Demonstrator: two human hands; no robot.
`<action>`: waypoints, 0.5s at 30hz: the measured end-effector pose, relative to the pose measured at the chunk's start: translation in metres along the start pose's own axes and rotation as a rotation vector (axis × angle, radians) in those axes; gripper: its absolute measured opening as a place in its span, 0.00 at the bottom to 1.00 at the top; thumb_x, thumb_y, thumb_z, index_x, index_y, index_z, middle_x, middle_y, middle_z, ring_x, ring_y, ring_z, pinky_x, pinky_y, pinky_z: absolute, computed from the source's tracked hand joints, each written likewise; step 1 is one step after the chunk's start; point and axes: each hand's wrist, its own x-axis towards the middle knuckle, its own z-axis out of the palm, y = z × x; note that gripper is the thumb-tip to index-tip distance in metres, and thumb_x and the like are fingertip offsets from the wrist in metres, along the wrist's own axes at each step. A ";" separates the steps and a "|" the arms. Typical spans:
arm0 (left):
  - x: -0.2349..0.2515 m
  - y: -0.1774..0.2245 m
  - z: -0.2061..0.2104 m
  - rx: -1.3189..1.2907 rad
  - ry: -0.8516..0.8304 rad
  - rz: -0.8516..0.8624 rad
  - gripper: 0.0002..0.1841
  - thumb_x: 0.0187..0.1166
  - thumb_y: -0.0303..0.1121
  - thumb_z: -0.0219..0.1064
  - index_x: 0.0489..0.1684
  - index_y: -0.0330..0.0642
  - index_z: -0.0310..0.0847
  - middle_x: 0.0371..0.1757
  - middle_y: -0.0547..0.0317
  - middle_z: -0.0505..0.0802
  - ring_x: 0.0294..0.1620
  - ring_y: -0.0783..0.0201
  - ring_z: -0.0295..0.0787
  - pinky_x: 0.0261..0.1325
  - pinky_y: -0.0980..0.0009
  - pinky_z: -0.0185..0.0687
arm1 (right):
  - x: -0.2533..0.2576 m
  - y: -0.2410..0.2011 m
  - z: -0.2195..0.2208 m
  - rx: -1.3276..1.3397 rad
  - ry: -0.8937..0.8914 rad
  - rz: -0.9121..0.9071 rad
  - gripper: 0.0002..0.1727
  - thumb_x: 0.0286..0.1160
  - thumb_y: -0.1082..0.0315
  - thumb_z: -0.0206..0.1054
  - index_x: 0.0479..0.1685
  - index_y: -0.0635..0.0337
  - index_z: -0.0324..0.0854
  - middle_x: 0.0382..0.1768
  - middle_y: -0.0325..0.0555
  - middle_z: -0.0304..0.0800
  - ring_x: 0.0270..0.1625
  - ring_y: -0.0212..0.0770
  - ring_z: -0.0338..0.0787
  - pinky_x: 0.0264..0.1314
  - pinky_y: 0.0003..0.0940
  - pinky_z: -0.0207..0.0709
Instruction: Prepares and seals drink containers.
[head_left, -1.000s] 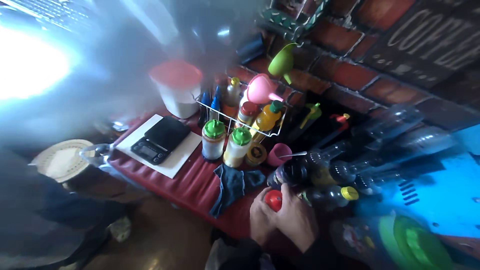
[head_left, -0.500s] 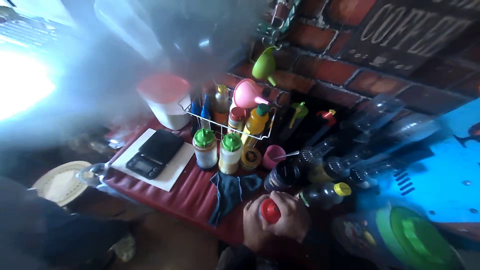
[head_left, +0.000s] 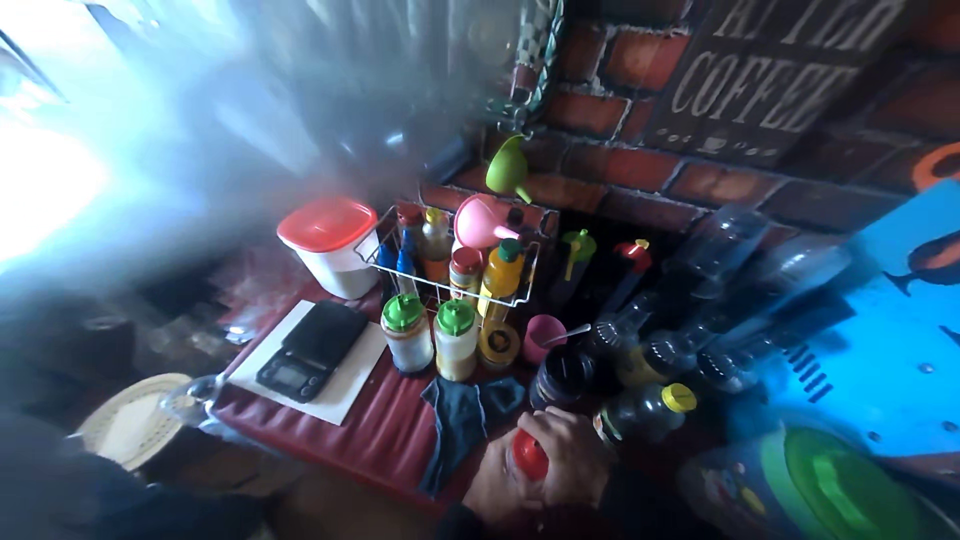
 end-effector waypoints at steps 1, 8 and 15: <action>-0.002 0.004 0.007 0.049 0.092 -0.001 0.36 0.52 0.48 0.88 0.59 0.35 0.85 0.50 0.58 0.97 0.54 0.73 0.92 0.68 0.67 0.85 | -0.001 0.000 0.002 -0.014 0.033 -0.004 0.35 0.36 0.31 0.80 0.42 0.46 0.87 0.28 0.38 0.91 0.33 0.43 0.93 0.29 0.44 0.86; -0.002 0.006 0.032 0.219 0.485 0.045 0.40 0.50 0.48 0.84 0.64 0.31 0.85 0.57 0.51 0.95 0.61 0.63 0.91 0.75 0.56 0.81 | -0.012 -0.001 -0.012 0.042 0.059 0.145 0.42 0.48 0.27 0.75 0.66 0.39 0.86 0.45 0.42 0.94 0.43 0.46 0.94 0.33 0.48 0.87; 0.076 0.063 -0.041 0.229 0.602 0.106 0.47 0.46 0.50 0.89 0.72 0.39 0.80 0.67 0.49 0.89 0.71 0.58 0.84 0.76 0.56 0.80 | -0.071 -0.026 -0.003 0.601 -0.042 0.706 0.34 0.83 0.45 0.64 0.81 0.57 0.74 0.60 0.49 0.92 0.52 0.46 0.94 0.56 0.51 0.88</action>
